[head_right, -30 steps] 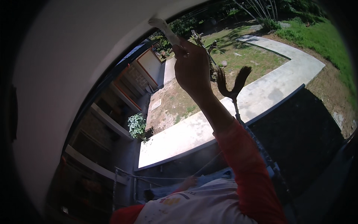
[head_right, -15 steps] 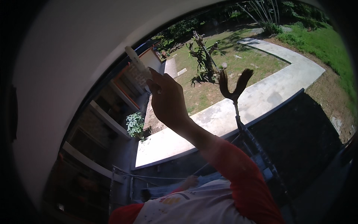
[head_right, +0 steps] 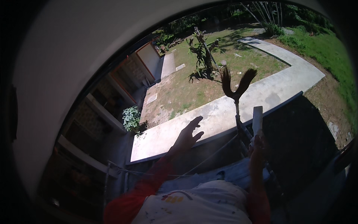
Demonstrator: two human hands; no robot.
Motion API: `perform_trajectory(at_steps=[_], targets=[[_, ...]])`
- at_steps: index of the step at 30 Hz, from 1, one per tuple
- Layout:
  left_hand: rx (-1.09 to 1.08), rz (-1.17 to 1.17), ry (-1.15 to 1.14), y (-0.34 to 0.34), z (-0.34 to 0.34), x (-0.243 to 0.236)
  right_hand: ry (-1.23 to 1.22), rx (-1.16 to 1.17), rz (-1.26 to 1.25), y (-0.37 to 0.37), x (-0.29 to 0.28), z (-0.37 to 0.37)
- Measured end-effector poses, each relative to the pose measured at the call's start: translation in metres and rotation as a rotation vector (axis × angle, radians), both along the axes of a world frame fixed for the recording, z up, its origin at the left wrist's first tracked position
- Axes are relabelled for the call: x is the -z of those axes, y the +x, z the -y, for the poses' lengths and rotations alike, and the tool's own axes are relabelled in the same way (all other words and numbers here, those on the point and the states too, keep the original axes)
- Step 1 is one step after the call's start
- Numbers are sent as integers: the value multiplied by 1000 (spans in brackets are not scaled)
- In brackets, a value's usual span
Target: The person paints a white ceiling using a paint roller on an extension pole. They repeatedly dip the roller into a paint bucket and apply paint in long strokes across the ceiling surface.
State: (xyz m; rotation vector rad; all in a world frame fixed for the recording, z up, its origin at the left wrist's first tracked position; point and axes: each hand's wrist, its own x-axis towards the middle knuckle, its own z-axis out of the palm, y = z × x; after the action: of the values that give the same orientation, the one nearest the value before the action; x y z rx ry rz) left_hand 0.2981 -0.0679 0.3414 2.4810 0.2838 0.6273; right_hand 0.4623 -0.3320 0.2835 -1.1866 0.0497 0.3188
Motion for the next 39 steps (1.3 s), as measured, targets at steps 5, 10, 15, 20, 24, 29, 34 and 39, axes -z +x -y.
perform_trajectory(at_steps=[5,10,15,20,24,29,34,39], targets=[[-30,369,949,-22,-4,-243,-12,47,46,-4,17,18],[-124,316,1211,-15,-12,-304,-60,143,-22,9,35,27],[-269,336,1309,-30,-44,-312,-48,182,-74,15,58,31],[-260,306,1359,-26,-48,-319,-38,244,-111,14,66,32],[-206,344,1325,0,-37,-323,20,258,-138,15,72,29],[-178,369,1296,40,-13,-324,40,277,-168,12,75,25],[-145,375,1378,78,-12,-324,54,328,-209,8,75,21],[-136,328,1417,88,-8,-328,28,346,-211,3,71,18]])
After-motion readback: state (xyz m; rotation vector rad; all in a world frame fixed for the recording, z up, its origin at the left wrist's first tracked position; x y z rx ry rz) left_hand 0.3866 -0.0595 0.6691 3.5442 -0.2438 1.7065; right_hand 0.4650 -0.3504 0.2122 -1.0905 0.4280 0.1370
